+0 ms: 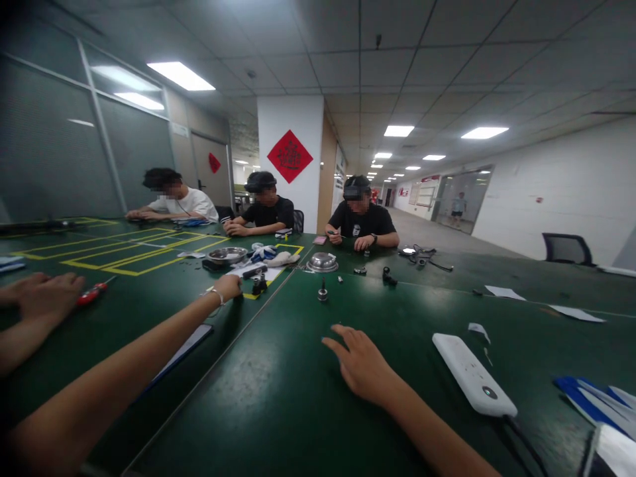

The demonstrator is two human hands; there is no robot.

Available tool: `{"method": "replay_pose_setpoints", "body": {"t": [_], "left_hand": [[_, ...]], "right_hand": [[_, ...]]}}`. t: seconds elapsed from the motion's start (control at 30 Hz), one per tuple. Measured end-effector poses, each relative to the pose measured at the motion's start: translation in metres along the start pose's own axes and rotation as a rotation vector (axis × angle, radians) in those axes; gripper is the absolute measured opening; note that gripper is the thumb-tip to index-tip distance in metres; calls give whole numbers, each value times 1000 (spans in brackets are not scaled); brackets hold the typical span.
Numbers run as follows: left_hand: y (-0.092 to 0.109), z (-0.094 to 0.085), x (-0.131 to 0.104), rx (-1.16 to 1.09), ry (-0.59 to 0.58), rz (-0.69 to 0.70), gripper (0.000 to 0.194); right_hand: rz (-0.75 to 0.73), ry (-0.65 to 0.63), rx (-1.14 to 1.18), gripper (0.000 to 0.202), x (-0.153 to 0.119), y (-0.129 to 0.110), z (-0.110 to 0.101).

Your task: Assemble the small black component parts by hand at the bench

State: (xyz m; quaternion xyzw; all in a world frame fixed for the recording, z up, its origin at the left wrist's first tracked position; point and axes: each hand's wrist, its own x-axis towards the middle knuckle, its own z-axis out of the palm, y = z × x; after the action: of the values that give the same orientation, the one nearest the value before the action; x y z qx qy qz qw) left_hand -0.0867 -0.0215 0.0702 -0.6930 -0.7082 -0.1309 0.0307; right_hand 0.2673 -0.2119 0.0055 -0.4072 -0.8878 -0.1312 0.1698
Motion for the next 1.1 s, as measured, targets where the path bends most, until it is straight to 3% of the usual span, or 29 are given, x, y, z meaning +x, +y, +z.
{"method": "replay_pose_setpoints", "body": {"t": [0.13,0.27,0.43,0.63,0.9,1.1], "left_hand": [[6,8,18,103,-28,-41,43],[20,13,14,153,44,4,63],[27,18,2,238,122,15,43],[25,25,-4,279,265,148,31],[39,26,-12,191,233,282,23],[39,42,-11,145,80,392,29]], "right_hand": [[13,70,16,54,-8,6,8],[115,117,17,53,-8,6,9],[181,128,32,50,-5,6,11],[214,136,53,46,-8,6,11],[238,112,5,42,-8,3,7],[313,83,-8,41,-8,5,11]]}}
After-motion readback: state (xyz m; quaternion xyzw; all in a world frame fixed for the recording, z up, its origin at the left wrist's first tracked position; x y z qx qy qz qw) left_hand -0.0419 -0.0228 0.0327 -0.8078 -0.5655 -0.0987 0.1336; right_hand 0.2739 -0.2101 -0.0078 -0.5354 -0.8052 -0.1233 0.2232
